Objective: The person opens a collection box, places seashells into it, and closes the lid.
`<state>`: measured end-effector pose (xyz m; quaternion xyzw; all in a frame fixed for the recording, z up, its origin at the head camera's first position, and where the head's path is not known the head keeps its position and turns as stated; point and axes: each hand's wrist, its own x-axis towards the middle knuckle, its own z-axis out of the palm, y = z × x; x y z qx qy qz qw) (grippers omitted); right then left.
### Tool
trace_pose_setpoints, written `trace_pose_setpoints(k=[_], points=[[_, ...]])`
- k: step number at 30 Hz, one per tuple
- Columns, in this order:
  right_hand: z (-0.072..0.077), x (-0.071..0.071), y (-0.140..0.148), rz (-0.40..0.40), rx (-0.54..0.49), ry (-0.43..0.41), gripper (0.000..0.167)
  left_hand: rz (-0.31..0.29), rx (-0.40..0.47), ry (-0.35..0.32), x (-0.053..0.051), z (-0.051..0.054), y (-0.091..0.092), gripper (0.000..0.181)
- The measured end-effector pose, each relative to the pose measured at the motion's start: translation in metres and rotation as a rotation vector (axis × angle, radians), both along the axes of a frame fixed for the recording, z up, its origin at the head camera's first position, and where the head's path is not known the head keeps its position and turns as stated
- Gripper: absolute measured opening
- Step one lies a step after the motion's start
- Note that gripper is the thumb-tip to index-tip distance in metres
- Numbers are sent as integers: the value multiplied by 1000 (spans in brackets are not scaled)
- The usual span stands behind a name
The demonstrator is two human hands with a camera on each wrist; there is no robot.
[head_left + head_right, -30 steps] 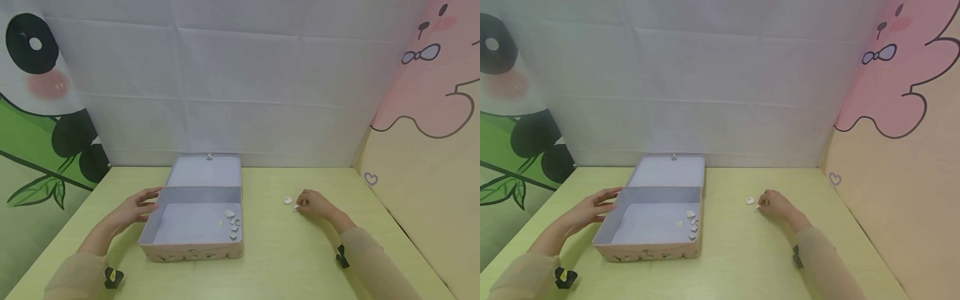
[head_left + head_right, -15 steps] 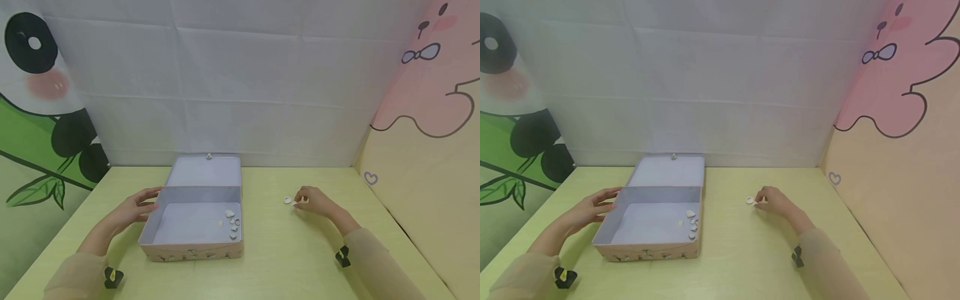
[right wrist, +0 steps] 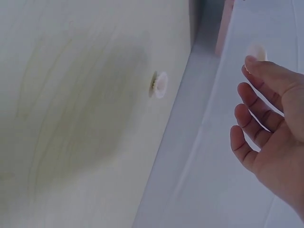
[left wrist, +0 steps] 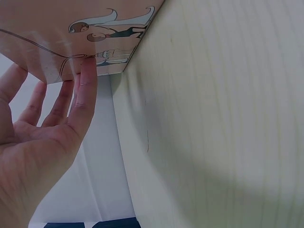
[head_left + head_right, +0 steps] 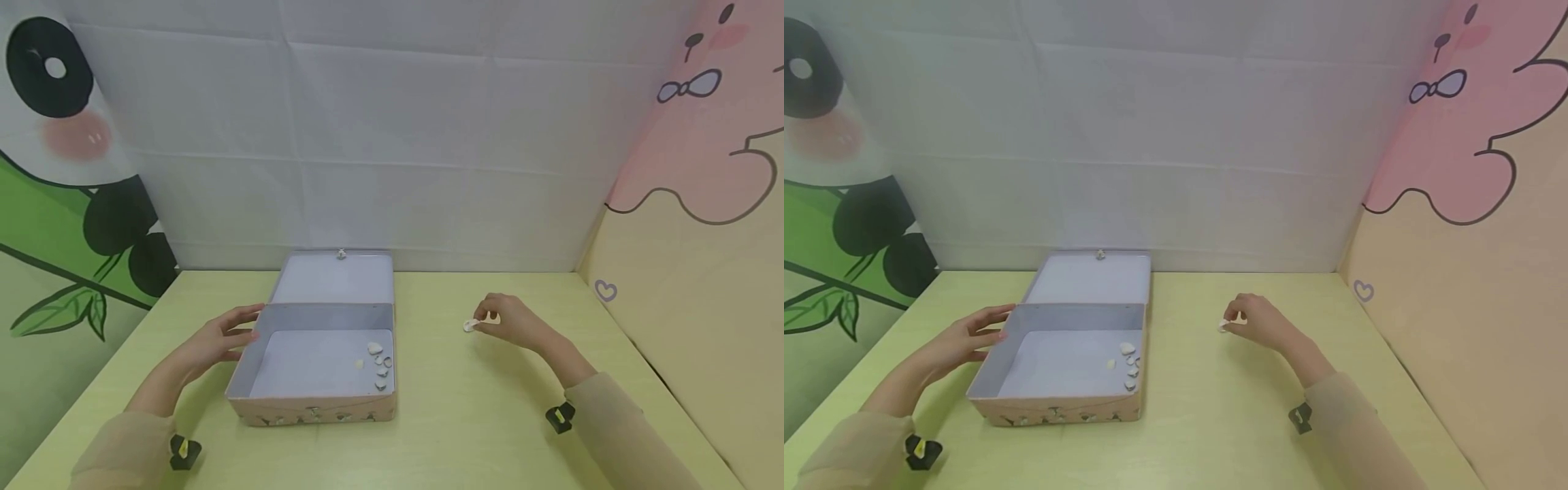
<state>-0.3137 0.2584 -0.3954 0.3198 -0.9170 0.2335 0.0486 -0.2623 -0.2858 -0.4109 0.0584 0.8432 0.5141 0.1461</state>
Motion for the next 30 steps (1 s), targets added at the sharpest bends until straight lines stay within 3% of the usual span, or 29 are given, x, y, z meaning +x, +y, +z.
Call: trace_pose_setpoints(k=[17, 30], points=[[38, 24, -39, 12, -82, 98, 8, 6, 19, -1, 0, 0, 0, 74], [47, 38, -81, 58, -260, 188, 10, 2, 20, 2, 2, 2, 1, 72]])
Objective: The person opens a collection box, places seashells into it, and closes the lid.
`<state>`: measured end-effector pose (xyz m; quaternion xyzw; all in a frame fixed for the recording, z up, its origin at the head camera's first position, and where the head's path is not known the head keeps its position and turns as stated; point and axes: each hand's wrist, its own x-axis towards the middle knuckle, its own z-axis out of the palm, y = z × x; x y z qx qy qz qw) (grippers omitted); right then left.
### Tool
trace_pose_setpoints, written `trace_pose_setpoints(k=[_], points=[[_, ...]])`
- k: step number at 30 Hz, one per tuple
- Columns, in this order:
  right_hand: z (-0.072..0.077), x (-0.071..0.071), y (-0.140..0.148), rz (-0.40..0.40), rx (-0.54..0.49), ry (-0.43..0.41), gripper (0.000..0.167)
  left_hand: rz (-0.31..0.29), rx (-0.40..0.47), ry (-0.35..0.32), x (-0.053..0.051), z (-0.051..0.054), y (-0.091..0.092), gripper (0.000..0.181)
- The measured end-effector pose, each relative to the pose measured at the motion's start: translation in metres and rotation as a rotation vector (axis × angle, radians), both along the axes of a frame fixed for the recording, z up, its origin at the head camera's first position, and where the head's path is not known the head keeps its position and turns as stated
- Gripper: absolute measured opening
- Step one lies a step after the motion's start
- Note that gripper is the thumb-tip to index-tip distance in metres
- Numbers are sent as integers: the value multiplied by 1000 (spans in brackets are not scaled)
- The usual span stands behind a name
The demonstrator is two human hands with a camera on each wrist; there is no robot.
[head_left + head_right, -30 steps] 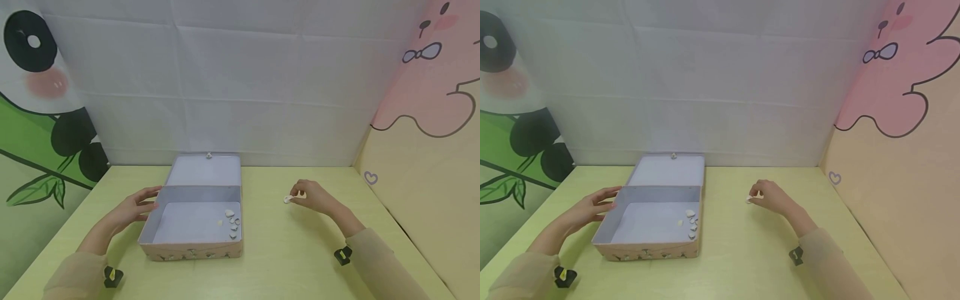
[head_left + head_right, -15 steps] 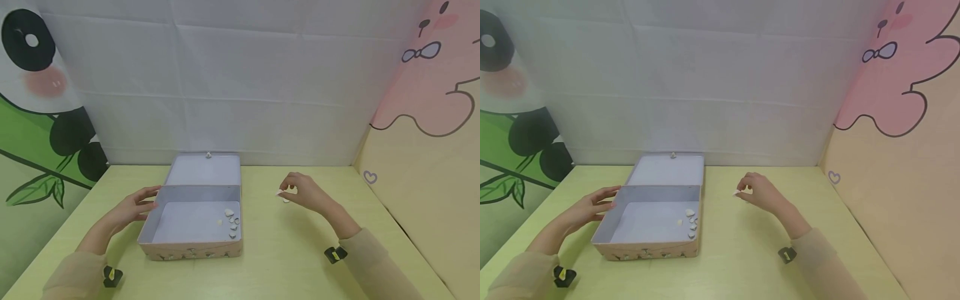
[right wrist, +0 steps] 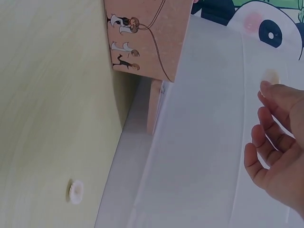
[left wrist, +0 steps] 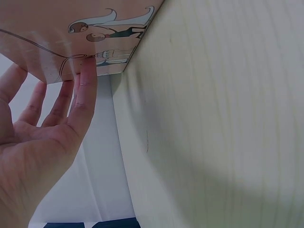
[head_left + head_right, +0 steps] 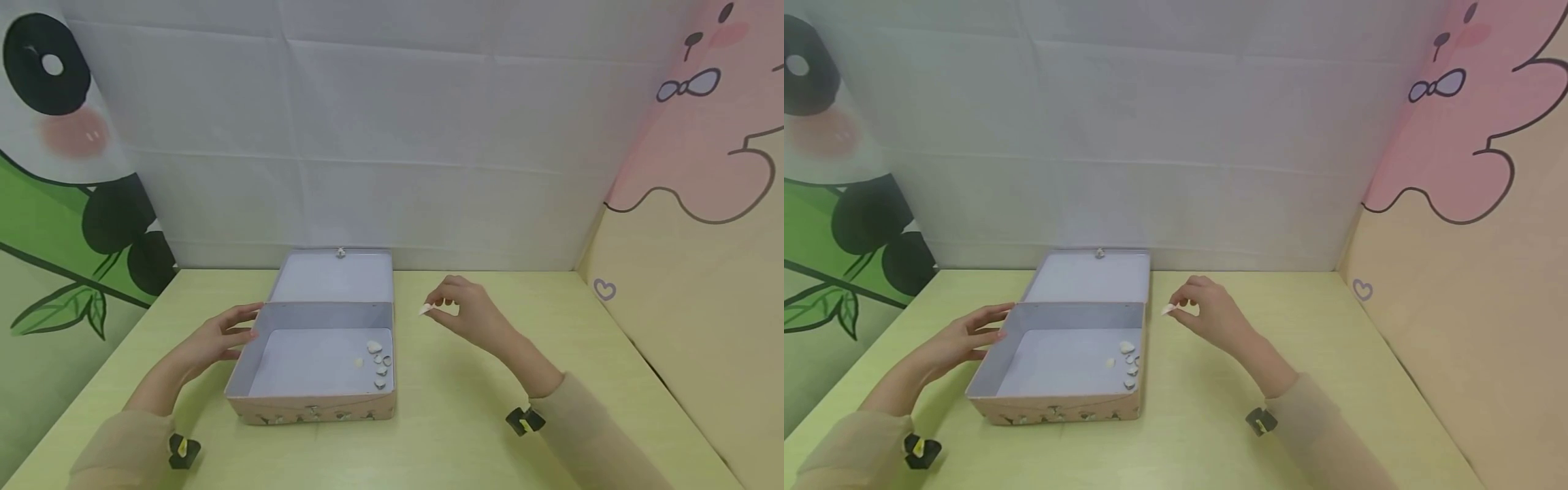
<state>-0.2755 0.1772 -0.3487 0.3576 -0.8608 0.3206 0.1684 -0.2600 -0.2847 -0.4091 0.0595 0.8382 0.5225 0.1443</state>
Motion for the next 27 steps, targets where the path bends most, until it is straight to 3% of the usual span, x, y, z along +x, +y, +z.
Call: trace_pose_setpoints(k=[10, 27], points=[[-7, 7, -32, 64, -6, -14, 11, -4, 0, -1, 1, 0, -1, 71], [-47, 12, -71, 103, 150, -129, 8, -15, 11, -1, 0, 0, -2, 70]])
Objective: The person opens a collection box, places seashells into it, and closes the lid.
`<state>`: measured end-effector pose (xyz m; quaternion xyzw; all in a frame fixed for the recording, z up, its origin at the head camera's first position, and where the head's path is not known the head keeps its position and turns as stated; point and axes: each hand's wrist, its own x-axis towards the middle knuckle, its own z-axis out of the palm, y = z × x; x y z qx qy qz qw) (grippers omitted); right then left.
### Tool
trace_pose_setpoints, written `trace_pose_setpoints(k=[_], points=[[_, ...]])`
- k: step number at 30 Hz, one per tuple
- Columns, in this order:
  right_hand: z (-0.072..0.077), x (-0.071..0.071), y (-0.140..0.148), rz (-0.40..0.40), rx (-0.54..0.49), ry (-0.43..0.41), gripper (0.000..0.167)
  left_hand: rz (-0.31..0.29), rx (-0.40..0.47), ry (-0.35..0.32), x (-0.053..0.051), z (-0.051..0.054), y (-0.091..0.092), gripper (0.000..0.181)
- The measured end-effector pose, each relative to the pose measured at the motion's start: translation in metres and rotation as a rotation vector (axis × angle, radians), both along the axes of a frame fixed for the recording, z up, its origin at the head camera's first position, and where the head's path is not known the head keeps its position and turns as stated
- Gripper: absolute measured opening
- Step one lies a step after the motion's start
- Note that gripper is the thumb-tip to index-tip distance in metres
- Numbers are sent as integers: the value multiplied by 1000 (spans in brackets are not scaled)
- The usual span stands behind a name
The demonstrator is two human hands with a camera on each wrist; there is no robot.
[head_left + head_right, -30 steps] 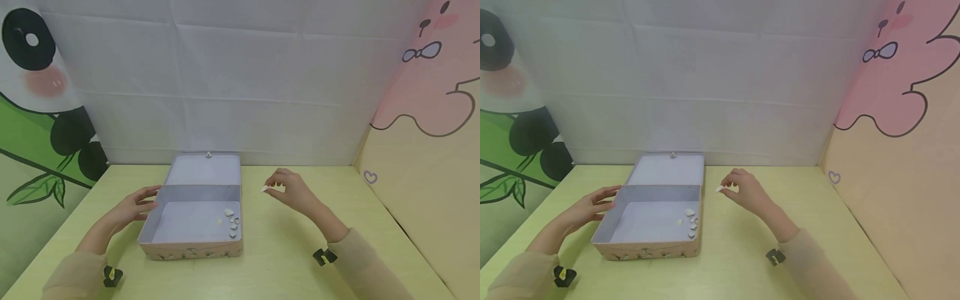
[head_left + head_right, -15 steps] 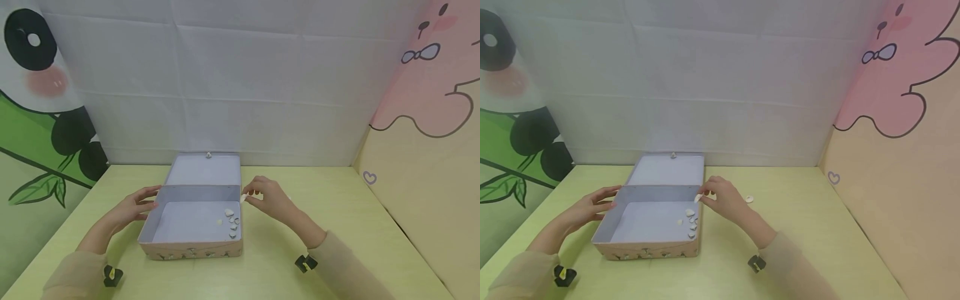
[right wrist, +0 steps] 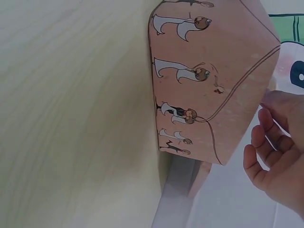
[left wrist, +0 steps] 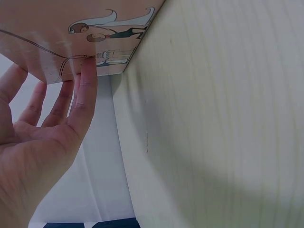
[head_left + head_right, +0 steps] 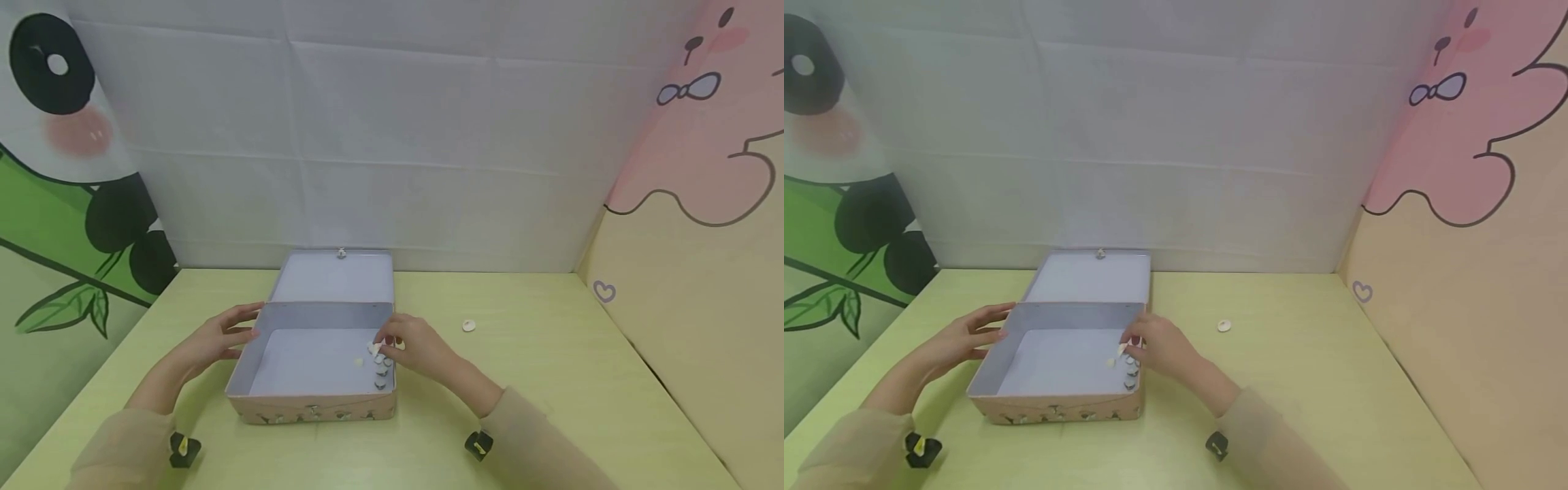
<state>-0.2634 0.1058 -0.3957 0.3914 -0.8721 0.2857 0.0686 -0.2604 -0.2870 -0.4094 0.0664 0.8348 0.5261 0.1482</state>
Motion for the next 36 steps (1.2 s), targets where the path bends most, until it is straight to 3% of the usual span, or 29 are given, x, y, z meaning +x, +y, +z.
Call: trace_pose_setpoints(k=[8, 17, 36], points=[[-5, -1, -5, -10, 19, -26, 8, 5, -4, -2, 0, 0, 0, 71], [3, 4, -1, -13, 17, -49, 11, 8, -8, -6, 0, 1, 1, 71], [18, -4, 33, 45, -39, 68, 12, 10, -7, 1, -2, -2, 2, 72]])
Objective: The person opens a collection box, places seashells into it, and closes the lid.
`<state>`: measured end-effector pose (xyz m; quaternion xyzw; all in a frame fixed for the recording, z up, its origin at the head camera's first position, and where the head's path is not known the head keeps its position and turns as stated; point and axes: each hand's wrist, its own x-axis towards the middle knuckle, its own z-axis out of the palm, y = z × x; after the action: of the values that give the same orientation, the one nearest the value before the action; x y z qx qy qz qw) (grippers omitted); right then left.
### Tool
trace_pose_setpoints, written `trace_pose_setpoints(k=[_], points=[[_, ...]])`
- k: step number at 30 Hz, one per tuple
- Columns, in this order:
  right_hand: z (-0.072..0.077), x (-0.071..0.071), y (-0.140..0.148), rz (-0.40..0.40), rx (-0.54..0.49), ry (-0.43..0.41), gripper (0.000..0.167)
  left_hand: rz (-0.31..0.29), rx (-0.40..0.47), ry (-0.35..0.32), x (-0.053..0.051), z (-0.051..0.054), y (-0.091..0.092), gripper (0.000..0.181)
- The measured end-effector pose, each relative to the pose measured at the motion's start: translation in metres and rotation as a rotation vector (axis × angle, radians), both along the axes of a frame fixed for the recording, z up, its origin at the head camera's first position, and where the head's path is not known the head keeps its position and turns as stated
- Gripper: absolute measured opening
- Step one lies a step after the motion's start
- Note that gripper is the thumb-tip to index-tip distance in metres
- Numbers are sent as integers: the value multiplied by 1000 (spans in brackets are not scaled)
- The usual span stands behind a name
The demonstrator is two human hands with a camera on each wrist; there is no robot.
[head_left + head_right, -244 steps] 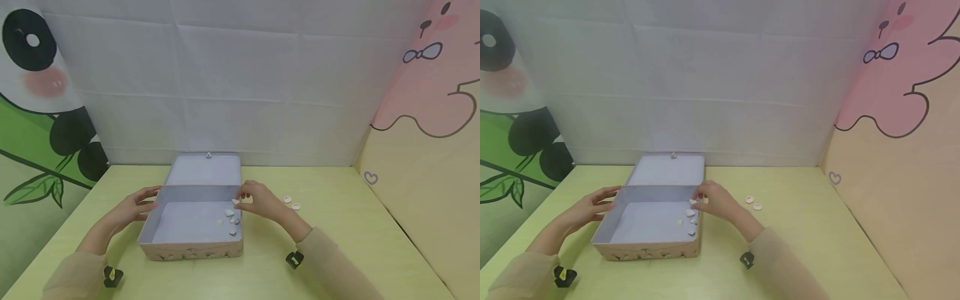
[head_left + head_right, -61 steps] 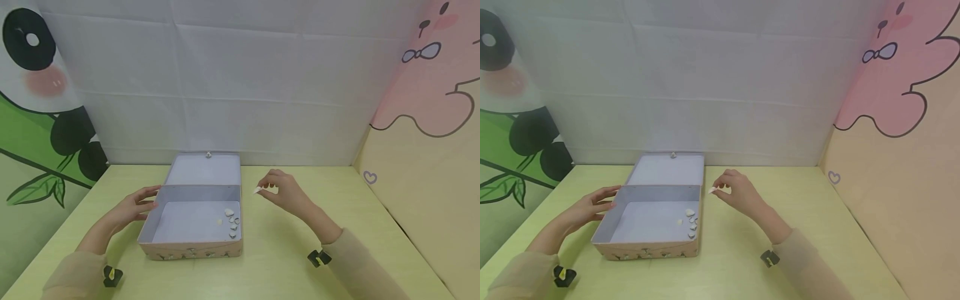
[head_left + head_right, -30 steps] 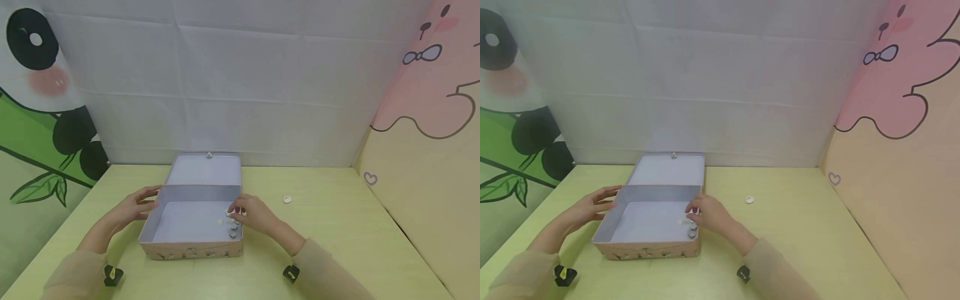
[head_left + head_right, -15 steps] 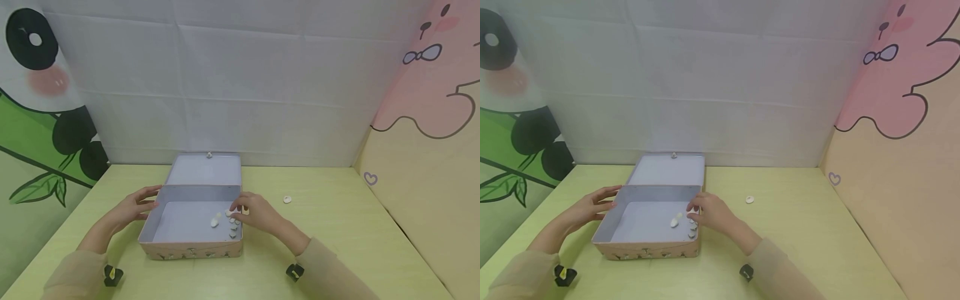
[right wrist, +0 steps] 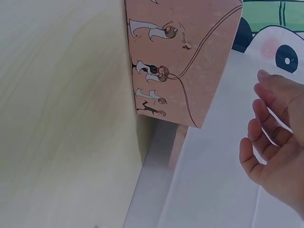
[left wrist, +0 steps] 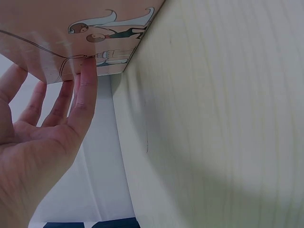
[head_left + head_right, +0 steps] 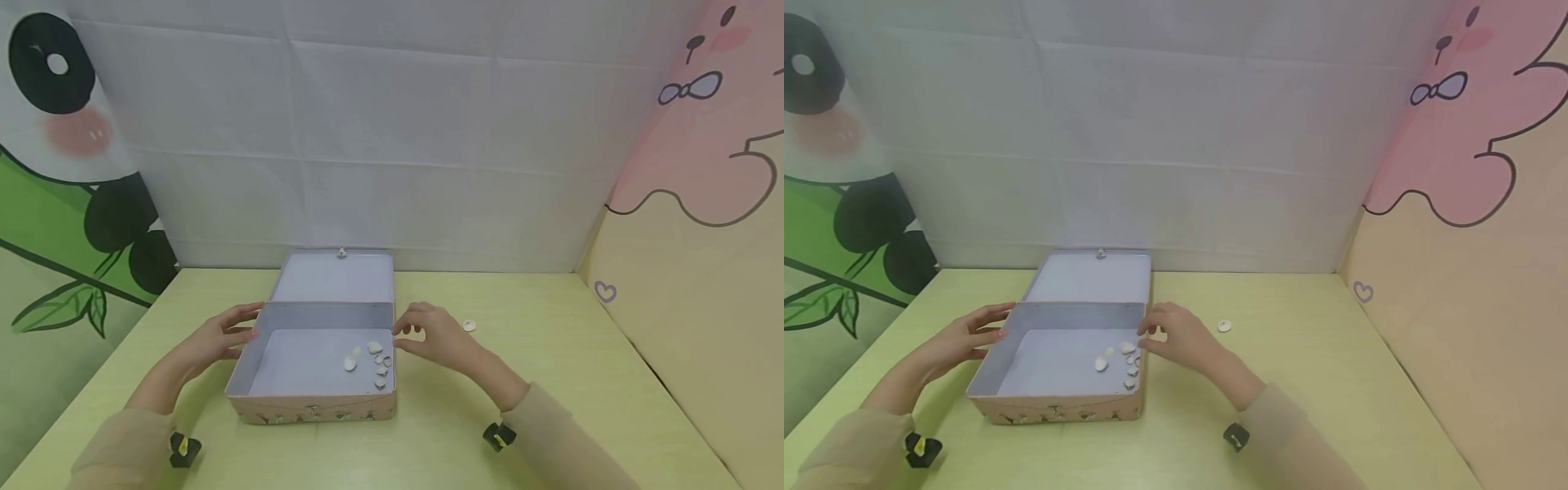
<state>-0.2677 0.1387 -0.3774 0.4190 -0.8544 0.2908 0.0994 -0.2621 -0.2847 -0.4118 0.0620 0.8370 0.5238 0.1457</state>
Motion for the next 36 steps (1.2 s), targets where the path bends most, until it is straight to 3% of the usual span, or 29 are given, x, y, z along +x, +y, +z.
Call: trace_pose_setpoints(k=[11, 22, 36], points=[[1, -8, 27, -43, 15, -38, 17, 5, -9, 3, -1, 0, -1, 70], [-7, -22, 55, -103, 5, 11, 21, 9, 0, 4, 0, -1, 0, 70], [-37, -48, 91, -234, -40, -73, 22, 6, -10, 7, 0, 0, 0, 71]])
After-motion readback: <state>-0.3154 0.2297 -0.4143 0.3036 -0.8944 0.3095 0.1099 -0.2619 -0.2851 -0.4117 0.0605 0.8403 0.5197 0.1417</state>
